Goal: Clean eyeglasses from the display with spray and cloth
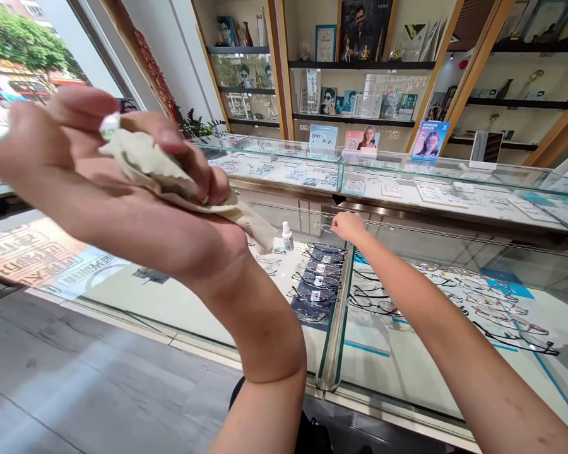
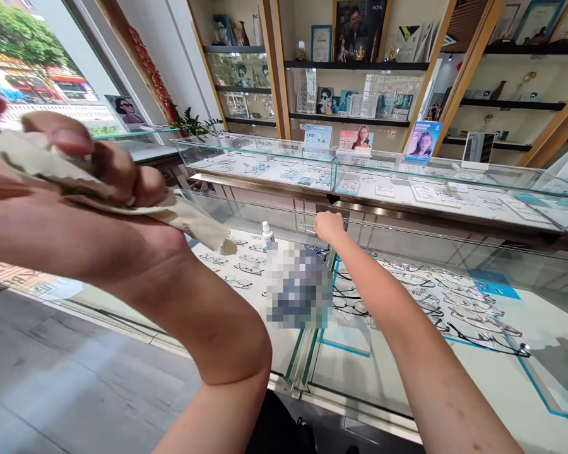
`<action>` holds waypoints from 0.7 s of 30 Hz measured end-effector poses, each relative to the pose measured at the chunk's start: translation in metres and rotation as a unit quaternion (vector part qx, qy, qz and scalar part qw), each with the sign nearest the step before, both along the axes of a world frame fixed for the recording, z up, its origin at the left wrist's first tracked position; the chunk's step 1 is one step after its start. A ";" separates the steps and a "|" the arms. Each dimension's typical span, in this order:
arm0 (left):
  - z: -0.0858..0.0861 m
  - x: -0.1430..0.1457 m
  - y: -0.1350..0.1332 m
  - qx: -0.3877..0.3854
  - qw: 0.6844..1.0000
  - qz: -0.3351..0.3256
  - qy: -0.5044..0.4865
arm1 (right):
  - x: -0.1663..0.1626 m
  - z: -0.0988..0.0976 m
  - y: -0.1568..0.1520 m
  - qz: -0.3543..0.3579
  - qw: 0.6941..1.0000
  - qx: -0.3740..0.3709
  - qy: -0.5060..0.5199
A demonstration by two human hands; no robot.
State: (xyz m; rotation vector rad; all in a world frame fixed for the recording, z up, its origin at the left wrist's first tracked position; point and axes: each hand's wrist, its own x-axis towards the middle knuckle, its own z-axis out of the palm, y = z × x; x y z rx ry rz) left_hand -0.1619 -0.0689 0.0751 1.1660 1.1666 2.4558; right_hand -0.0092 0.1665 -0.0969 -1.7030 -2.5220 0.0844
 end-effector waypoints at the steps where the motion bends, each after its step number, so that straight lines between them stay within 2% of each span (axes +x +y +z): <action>1: 0.000 0.002 0.001 0.050 0.998 -0.007 -0.026 | 0.012 0.010 -0.009 -0.002 1.000 0.012 0.015; 3: -0.002 0.007 0.004 0.117 0.991 -0.043 -0.041 | 0.046 0.027 -0.032 -0.004 0.997 0.032 0.066; 5: -0.005 0.016 0.006 0.125 0.985 -0.116 -0.011 | 0.087 0.037 -0.062 0.002 0.982 0.039 0.184; 8: -0.009 0.042 0.009 0.152 0.957 -0.247 -0.004 | 0.149 0.036 -0.112 0.012 0.920 0.042 0.389; 11: -0.018 0.077 0.019 0.164 0.930 -0.327 0.024 | 0.197 0.024 -0.155 0.022 0.871 0.066 0.487; 13: -0.032 0.102 0.031 0.117 0.916 -0.371 0.096 | 0.220 0.014 -0.173 0.018 0.856 0.087 0.509; 16: -0.066 0.132 0.055 -0.046 0.873 -0.445 0.192 | 0.241 0.000 -0.183 0.017 0.842 0.107 0.528; 18: -0.096 0.146 0.069 -0.148 0.836 -0.492 0.194 | 0.247 -0.009 -0.182 0.025 0.834 0.112 0.540; 21: -0.143 0.157 0.083 -0.259 0.795 -0.530 0.143 | 0.246 -0.019 -0.181 0.035 0.831 0.112 0.544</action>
